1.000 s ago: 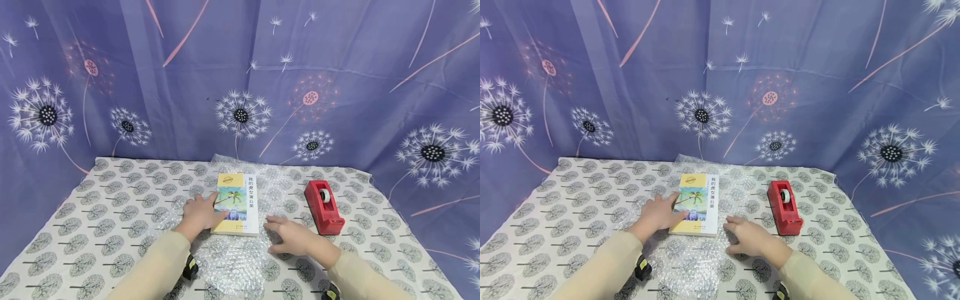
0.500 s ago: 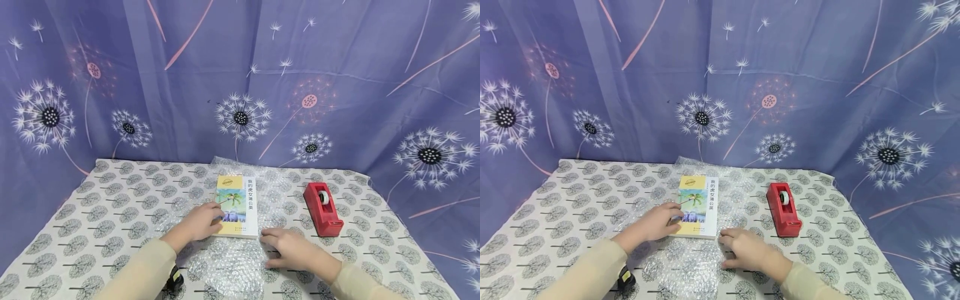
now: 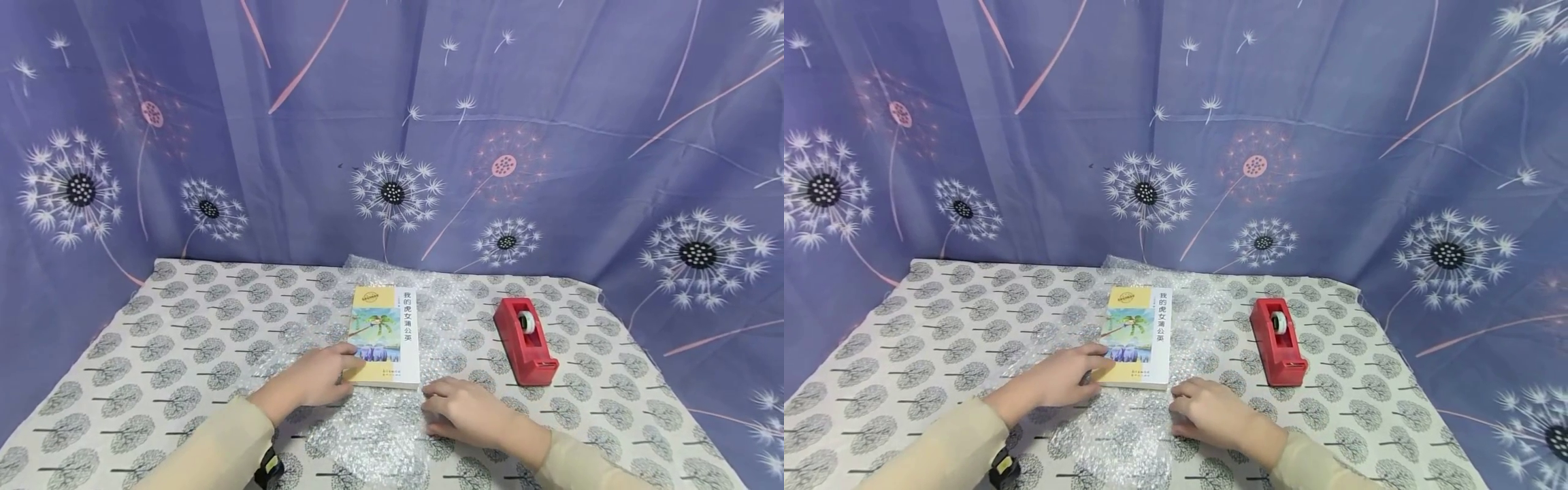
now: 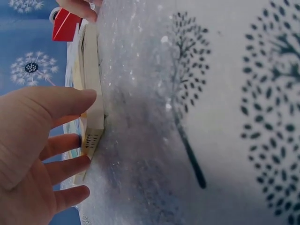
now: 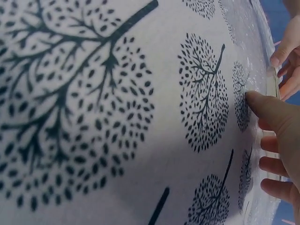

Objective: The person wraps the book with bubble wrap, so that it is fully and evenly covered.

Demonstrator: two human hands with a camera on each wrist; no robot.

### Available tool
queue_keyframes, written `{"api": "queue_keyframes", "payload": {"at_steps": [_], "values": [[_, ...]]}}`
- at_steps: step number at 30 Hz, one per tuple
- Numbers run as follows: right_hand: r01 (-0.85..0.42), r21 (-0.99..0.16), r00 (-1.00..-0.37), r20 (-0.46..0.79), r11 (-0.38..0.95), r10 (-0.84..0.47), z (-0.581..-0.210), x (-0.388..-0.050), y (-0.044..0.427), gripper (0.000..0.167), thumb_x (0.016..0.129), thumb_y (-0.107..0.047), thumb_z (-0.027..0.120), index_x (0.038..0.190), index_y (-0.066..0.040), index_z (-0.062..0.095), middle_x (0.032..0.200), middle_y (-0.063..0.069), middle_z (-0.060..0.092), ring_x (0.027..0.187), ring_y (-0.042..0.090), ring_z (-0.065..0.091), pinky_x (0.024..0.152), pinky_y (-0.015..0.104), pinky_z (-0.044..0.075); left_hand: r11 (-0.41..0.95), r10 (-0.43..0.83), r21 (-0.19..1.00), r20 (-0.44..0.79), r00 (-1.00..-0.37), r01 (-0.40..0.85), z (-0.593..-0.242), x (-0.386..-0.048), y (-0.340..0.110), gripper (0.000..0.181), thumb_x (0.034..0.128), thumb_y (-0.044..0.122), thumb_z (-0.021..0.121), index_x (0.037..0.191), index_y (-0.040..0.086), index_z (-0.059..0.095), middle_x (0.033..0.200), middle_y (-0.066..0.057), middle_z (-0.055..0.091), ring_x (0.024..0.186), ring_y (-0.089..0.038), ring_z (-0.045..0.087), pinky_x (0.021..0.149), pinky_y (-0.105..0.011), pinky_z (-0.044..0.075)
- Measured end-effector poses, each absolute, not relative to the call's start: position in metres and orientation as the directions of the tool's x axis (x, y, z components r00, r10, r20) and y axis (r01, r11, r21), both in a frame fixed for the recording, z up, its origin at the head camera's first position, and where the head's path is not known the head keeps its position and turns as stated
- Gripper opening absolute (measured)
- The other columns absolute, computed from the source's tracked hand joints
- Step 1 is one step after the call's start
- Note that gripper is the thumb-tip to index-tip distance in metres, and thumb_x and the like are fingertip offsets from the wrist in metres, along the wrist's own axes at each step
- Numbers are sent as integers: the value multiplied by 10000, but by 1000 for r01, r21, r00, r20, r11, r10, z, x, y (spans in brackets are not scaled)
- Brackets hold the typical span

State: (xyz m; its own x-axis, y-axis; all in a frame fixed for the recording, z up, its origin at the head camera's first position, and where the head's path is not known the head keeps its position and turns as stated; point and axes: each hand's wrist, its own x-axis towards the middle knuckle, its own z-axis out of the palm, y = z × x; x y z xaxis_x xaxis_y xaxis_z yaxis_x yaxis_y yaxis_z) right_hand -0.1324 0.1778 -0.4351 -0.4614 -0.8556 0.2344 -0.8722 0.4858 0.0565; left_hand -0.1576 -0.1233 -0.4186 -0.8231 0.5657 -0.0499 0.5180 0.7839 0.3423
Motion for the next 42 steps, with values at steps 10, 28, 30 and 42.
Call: {"api": "queue_keyframes", "payload": {"at_steps": [10, 28, 30, 42], "values": [[-843, 150, -452, 324, 517, -831, -439, -132, 165, 192, 815, -362, 693, 925, -207, 665, 879, -90, 654, 850, 76, 626, 803, 263, 548, 787, 557, 375, -90, -826, 490, -419, -160, -123, 439, 854, 263, 644, 1277, 154, 601, 1410, -136, 480, 1190, -369, 544, 1022, -565, 421], [-782, 123, -468, 531, 611, -706, -436, -140, 154, 159, 726, -203, 691, 847, -134, 614, 728, -59, 597, 644, 78, 562, 609, 228, 530, 782, 528, 455, -122, -841, 425, -414, -160, -122, 377, 913, 282, 588, 1266, 151, 610, 1421, -115, 470, 1189, -369, 544, 1034, -563, 410], [-786, 56, -515, 494, 616, -701, -435, -140, 155, 143, 768, -190, 680, 889, -128, 636, 815, -39, 642, 736, 102, 614, 698, 270, 563, 786, 516, 465, -129, -847, 408, -414, -161, -122, 369, 932, 311, 560, 1263, 154, 613, 1423, -112, 469, 1202, -379, 532, 1034, -577, 402], [-766, -237, -640, 206, 597, -740, -432, -155, 148, 242, 931, -238, 545, 1099, -114, 668, 1206, 49, 661, 1159, 246, 600, 1013, 437, 472, 822, 451, 467, -182, -873, 327, -413, -161, -120, 576, 984, 544, 291, 1295, 161, 589, 1471, -52, 431, 1309, -385, 434, 1098, -596, 305]]}}
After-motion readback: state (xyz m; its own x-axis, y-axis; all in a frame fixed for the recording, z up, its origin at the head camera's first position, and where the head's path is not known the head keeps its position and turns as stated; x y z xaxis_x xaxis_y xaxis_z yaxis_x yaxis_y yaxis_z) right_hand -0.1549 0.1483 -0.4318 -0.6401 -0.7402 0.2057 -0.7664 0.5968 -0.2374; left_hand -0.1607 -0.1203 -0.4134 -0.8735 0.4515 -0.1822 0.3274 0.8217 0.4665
